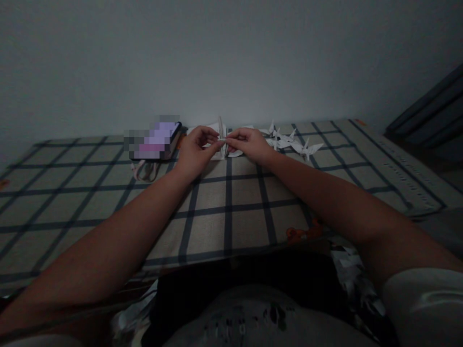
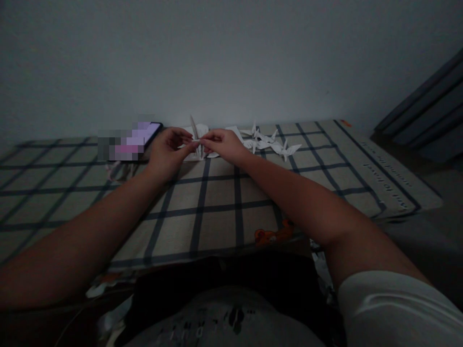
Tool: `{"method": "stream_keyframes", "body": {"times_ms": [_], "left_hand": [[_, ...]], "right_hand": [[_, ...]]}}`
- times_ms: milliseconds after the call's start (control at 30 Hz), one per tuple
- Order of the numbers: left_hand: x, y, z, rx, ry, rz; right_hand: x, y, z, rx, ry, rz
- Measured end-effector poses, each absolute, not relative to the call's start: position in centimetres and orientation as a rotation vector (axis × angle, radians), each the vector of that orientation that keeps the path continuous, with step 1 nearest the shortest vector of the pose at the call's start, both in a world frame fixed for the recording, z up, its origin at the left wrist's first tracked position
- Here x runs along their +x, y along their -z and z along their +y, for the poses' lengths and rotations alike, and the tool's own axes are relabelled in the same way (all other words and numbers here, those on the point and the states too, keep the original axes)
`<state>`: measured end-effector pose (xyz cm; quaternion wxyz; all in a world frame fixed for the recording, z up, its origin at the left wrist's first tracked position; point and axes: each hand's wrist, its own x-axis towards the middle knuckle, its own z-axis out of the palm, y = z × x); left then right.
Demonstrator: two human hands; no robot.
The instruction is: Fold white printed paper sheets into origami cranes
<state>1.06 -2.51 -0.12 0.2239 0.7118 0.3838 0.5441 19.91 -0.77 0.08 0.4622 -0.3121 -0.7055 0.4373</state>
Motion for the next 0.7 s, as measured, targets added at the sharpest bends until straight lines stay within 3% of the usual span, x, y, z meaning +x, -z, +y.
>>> {"method": "stream_keyframes", "body": {"times_ms": [700], "left_hand": [[1.13,-0.51,-3.24,2.043,-1.469,1.014]], "right_hand": [[19.90,0.07,-0.86,-0.731,-0.813,-1.883]]}}
